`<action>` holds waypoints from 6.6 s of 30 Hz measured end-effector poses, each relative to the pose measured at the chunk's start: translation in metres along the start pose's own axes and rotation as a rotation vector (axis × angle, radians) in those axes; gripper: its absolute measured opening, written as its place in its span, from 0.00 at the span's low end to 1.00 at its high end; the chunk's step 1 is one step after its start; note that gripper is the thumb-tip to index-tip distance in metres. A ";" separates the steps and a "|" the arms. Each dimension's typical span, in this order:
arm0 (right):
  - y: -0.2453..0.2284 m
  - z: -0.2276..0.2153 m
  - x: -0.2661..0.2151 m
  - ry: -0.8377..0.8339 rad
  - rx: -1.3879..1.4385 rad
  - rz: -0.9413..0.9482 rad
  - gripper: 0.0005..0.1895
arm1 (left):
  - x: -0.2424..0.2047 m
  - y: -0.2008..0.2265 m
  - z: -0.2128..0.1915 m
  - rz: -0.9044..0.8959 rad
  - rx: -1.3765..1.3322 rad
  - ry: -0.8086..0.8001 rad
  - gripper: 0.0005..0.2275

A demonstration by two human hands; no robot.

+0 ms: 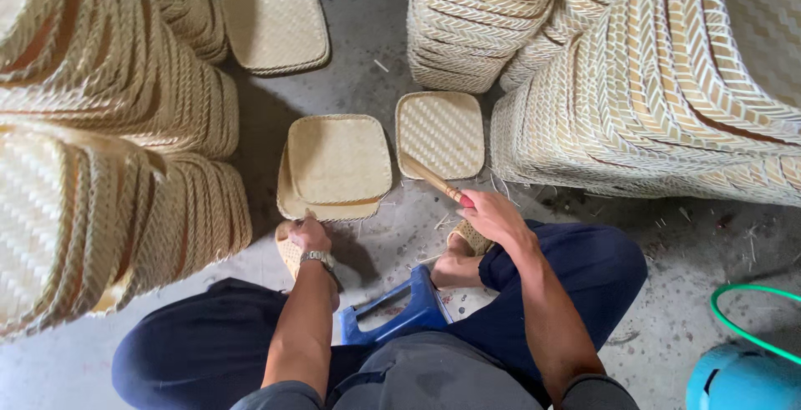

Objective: The person brushes the interior and exterior of woven baskets using a small whisk broom, handling each basket one at a time from several stacks on the floor.

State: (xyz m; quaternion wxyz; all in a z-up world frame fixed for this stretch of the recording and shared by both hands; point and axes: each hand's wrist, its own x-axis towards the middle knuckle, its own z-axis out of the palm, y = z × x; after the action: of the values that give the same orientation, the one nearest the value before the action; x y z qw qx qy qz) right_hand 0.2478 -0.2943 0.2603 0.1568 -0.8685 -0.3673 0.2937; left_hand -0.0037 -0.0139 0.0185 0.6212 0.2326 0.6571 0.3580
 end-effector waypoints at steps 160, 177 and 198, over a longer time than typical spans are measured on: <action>-0.103 -0.063 0.004 0.469 0.157 -0.198 0.23 | -0.195 0.204 -0.040 0.788 0.350 -0.761 0.08; 0.007 -0.032 -0.052 0.278 -0.100 -0.059 0.21 | -0.109 0.119 -0.008 0.194 -0.365 -0.686 0.08; 0.040 -0.047 -0.066 0.807 0.183 -0.107 0.21 | -0.176 -0.003 0.151 1.618 0.990 -1.281 0.11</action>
State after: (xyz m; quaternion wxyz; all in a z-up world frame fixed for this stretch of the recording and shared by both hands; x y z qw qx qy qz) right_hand 0.2620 -0.3719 0.3035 0.3799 -0.8760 -0.2935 -0.0472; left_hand 0.1662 -0.1207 0.1344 0.2697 0.9462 -0.0537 0.1706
